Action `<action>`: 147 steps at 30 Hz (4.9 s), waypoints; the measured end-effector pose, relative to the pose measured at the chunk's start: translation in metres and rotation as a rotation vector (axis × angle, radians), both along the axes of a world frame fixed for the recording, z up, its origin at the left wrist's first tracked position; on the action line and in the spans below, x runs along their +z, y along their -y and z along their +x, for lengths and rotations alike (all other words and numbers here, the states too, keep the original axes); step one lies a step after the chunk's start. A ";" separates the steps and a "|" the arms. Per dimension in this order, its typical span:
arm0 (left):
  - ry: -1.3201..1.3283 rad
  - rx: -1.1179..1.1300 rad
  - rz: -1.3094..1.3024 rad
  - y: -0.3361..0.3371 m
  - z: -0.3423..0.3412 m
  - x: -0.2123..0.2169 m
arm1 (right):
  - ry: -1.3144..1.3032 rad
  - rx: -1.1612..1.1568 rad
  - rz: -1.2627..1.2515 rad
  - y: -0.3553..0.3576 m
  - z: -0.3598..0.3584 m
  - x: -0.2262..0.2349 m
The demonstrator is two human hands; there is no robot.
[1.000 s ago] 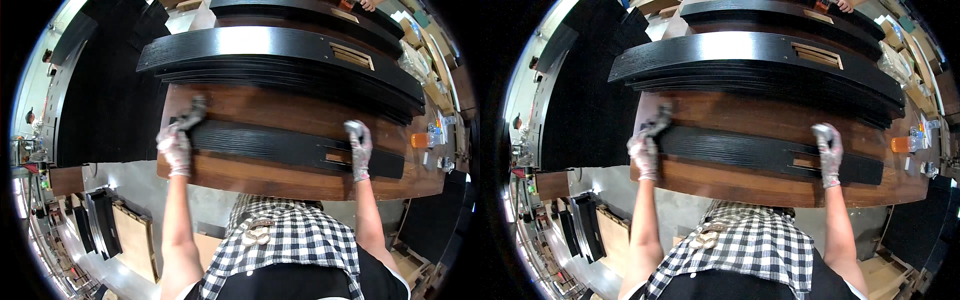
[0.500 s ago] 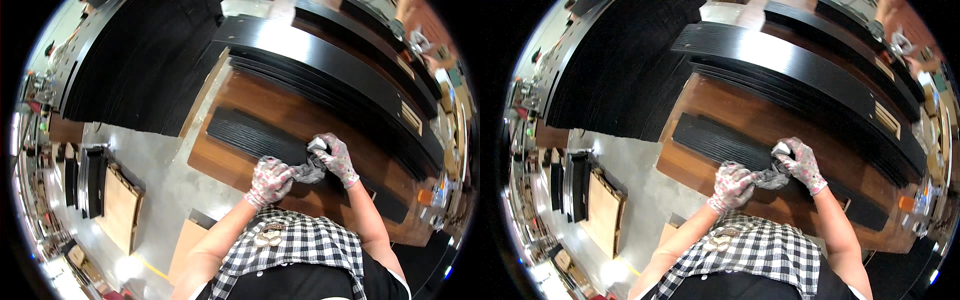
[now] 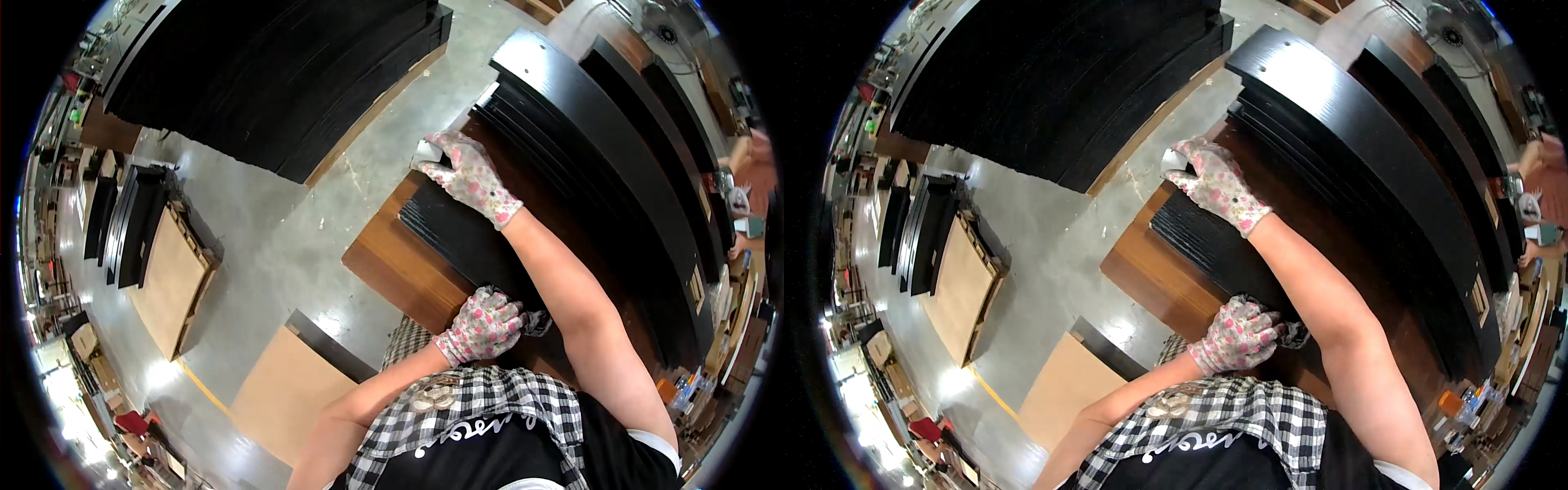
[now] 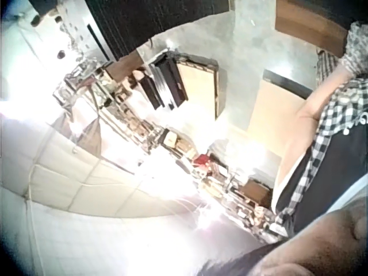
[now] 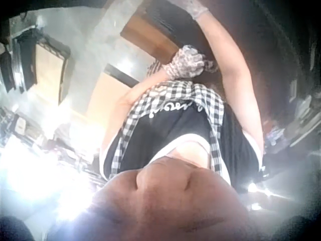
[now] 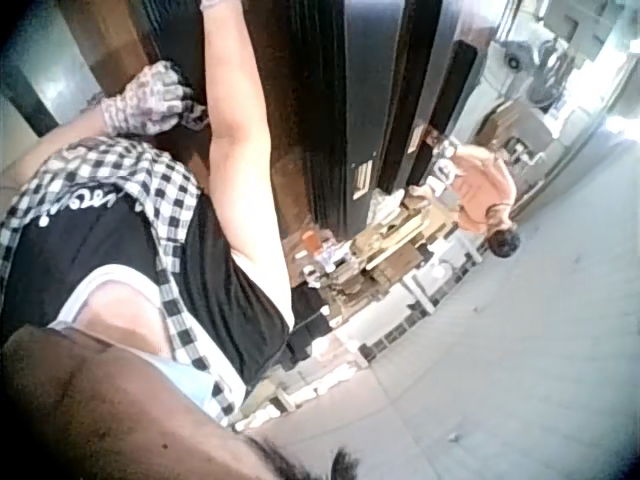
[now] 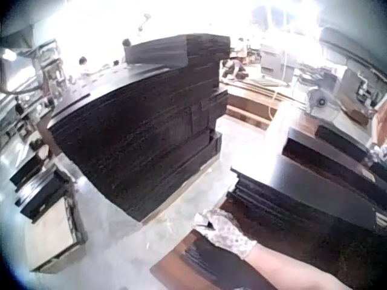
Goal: Wiping down and applying finishing stain to black wooden furniture components.
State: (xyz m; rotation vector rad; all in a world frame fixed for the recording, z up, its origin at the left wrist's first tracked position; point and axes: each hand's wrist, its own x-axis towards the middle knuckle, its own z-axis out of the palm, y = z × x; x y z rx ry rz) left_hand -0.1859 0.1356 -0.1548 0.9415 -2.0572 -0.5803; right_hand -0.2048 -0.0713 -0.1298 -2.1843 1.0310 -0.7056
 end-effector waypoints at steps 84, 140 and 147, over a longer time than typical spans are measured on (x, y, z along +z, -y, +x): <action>-0.058 0.116 -0.006 0.076 0.045 0.060 | -0.412 -0.851 -0.296 -0.264 -0.109 -0.030; 1.039 -0.385 -0.079 0.017 -0.042 0.103 | -0.218 -1.867 -0.107 -0.507 -0.426 0.003; 1.033 -0.372 -0.079 0.012 -0.043 0.104 | -0.080 -1.902 -0.190 -0.515 -0.444 0.018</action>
